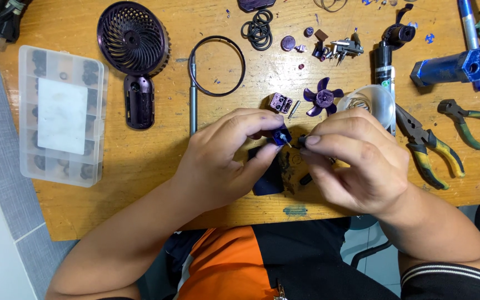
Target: Repairing a small electronic component by manipulating wires and connectors on a workbench
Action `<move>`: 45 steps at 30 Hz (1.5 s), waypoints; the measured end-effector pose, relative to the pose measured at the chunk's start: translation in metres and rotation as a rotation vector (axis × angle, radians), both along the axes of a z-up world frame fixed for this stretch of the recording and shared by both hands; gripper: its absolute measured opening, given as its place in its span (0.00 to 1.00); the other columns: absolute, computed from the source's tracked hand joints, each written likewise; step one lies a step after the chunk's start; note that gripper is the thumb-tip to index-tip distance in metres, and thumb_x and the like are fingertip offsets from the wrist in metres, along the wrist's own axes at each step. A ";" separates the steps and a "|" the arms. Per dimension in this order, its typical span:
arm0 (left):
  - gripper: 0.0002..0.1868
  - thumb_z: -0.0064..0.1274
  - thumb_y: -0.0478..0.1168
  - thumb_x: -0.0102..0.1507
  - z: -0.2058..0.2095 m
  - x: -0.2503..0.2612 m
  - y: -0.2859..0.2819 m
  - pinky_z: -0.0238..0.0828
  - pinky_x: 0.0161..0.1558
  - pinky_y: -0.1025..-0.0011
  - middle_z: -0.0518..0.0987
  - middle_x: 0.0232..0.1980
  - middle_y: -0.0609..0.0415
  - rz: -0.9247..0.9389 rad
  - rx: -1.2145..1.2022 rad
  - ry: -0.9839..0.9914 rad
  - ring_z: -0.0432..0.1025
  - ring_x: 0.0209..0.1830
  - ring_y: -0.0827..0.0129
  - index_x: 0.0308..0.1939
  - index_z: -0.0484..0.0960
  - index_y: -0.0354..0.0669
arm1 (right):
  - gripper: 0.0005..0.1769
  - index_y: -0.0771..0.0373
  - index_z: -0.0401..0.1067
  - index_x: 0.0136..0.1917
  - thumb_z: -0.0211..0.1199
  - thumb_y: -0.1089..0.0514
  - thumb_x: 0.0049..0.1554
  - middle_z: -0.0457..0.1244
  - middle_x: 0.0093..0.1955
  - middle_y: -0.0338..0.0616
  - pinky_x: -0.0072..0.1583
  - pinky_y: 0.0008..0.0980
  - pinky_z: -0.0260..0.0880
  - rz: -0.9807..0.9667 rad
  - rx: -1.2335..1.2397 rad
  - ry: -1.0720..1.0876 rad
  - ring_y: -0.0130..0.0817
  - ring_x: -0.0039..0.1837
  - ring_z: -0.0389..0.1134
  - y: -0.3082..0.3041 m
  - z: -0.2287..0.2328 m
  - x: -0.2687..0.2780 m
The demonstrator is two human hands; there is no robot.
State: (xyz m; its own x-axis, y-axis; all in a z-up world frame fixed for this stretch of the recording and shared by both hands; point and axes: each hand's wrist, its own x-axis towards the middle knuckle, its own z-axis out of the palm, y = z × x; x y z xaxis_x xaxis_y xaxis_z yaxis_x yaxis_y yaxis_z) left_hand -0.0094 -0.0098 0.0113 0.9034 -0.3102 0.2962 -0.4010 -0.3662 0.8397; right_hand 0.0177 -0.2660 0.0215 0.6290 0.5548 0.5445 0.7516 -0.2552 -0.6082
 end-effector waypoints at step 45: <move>0.18 0.67 0.31 0.73 -0.004 0.002 -0.001 0.88 0.66 0.63 0.91 0.62 0.43 0.031 -0.021 0.023 0.88 0.60 0.58 0.66 0.85 0.35 | 0.13 0.82 0.77 0.60 0.76 0.81 0.65 0.74 0.54 0.69 0.60 0.45 0.86 -0.051 0.040 0.001 0.56 0.55 0.81 0.003 0.003 -0.001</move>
